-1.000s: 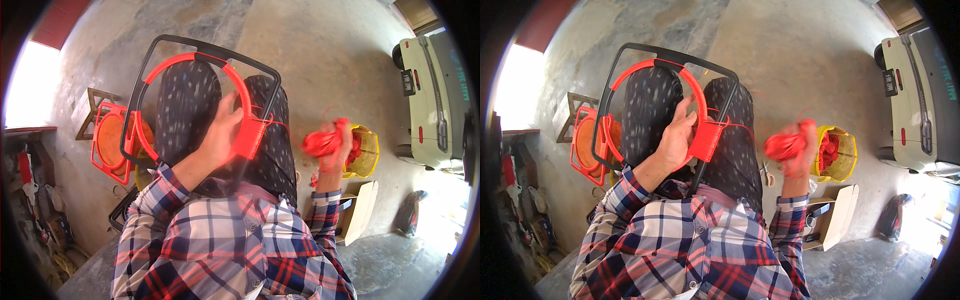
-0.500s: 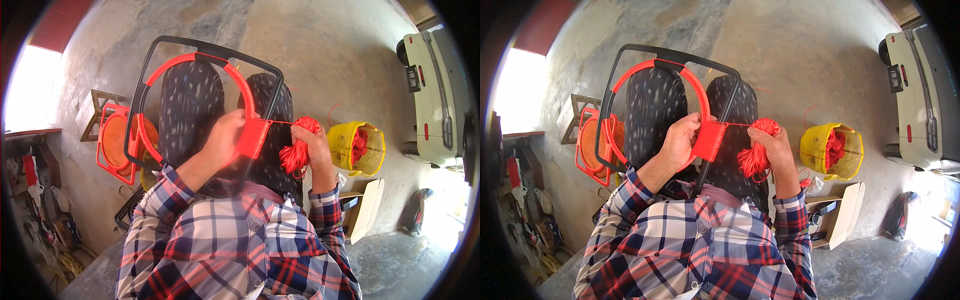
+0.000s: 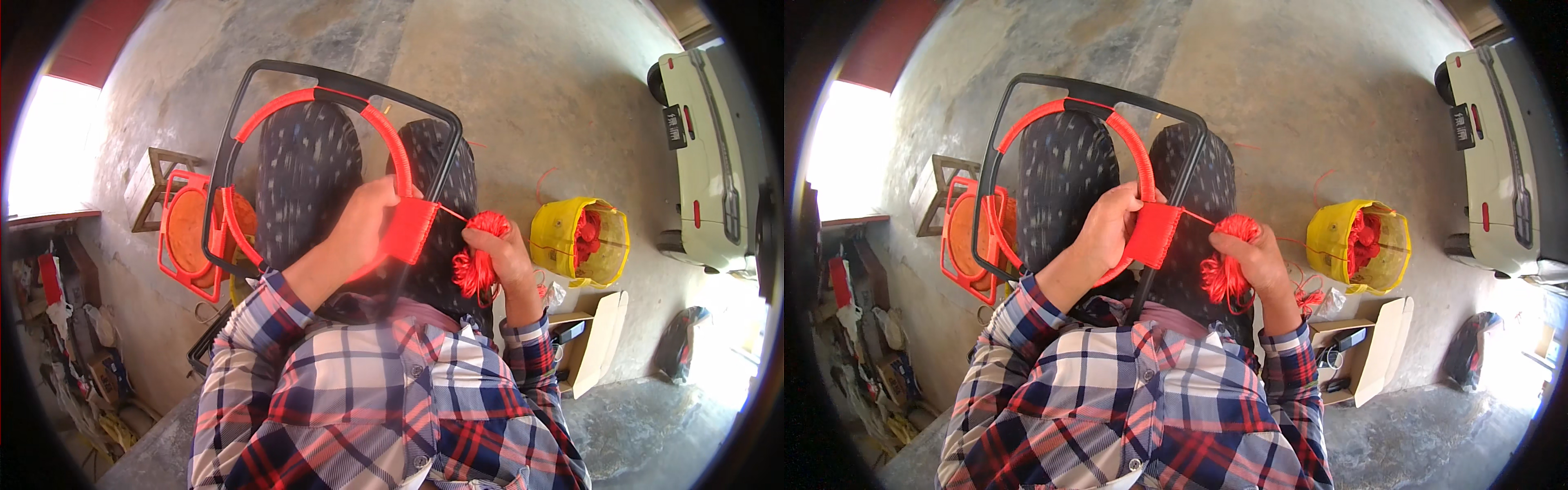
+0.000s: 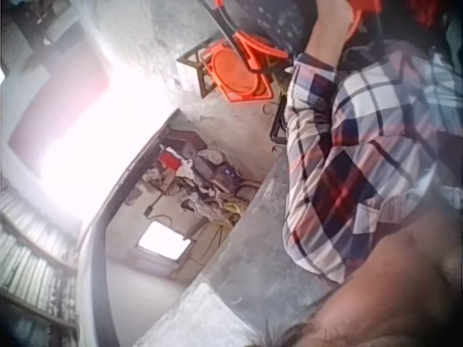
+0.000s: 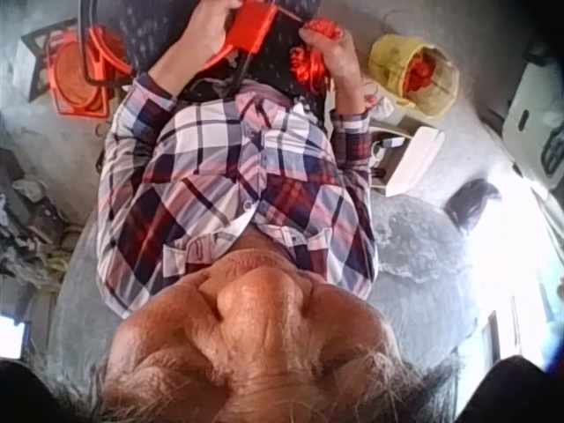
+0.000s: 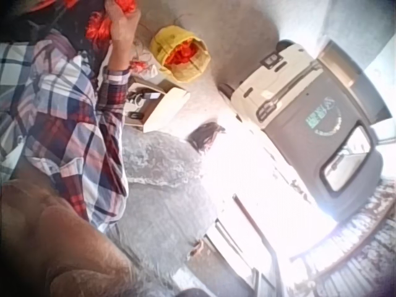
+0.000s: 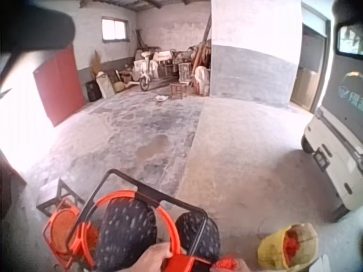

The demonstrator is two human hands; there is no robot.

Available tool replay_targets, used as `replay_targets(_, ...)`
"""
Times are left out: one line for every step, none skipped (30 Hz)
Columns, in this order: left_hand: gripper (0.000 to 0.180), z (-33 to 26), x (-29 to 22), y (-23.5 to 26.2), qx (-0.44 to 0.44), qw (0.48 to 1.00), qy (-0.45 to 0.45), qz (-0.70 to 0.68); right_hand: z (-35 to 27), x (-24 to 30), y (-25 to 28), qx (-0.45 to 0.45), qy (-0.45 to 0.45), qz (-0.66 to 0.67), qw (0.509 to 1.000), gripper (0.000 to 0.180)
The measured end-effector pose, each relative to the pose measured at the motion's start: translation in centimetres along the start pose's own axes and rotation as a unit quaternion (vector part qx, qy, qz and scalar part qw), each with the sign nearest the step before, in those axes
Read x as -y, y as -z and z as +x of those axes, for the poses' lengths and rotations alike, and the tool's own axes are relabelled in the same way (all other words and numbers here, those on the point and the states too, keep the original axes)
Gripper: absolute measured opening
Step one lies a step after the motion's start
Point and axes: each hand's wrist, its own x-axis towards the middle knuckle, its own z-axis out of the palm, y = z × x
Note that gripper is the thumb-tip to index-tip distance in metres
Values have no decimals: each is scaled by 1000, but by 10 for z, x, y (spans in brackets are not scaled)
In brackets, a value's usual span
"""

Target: The person winds a red plastic cord around a black circular frame by hand.

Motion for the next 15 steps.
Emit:
replay_targets(30, 5, 1, 4, 5, 999, 29, -16, -3, -1, -1, 6, 4, -12, 1000, 8)
replay_targets(30, 8, 1, 6, 11, 998, 56, -31, -6, -2, -2, 5, 6, -15, 1000, 8)
replay_targets(30, 9, 2, 7, 13, 998, 53, -32, -7, -5, -2, -12, 4, -4, 1000, 7)
replay_targets(31, 8, 3, 6, 11, 997, 48, -55, -6, -8, -1, -28, 1, 6, 1000, 7)
replay_targets(31, 8, 4, 6, 11, 996, 46, -78, -2, -16, 8, -14, -10, 38, 999, 6)
replay_targets(31, 7, 4, 4, 14, 996, 42, -80, 0, -20, 14, -13, -7, 35, 999, 6)
replay_targets(32, 5, 3, 3, -9, 994, 64, -91, 2, -22, 18, -4, -8, 89, 996, 6)
replay_targets(33, 5, 1, -1, -30, 990, 87, -103, 4, -25, 25, 4, -9, 143, 990, 6)
replay_targets(33, 3, -2, -2, -29, 991, 82, -105, 5, -32, 33, -3, 25, 186, 982, 13)
replay_targets(34, 0, -5, -2, -10, 992, 93, -89, 5, -35, 42, 0, 27, 182, 983, 13)
replay_targets(36, -3, -9, -2, 8, 992, 105, -73, 4, -38, 53, -63, 29, 258, 964, 15)
replay_targets(36, -7, -12, -1, 6, 992, 100, -74, 4, -42, 65, -122, 28, 332, 935, 18)
replay_targets(37, -9, -15, -1, 10, 992, 100, -76, 4, -52, 87, -151, 54, 363, 918, 19)
replay_targets(39, -10, -18, -2, 14, 992, 100, -76, 5, -62, 113, -180, 80, 394, 898, 20)
replay_targets(39, -12, -24, -1, 14, 992, 97, -78, 4, -69, 138, -177, 82, 392, 899, 20)
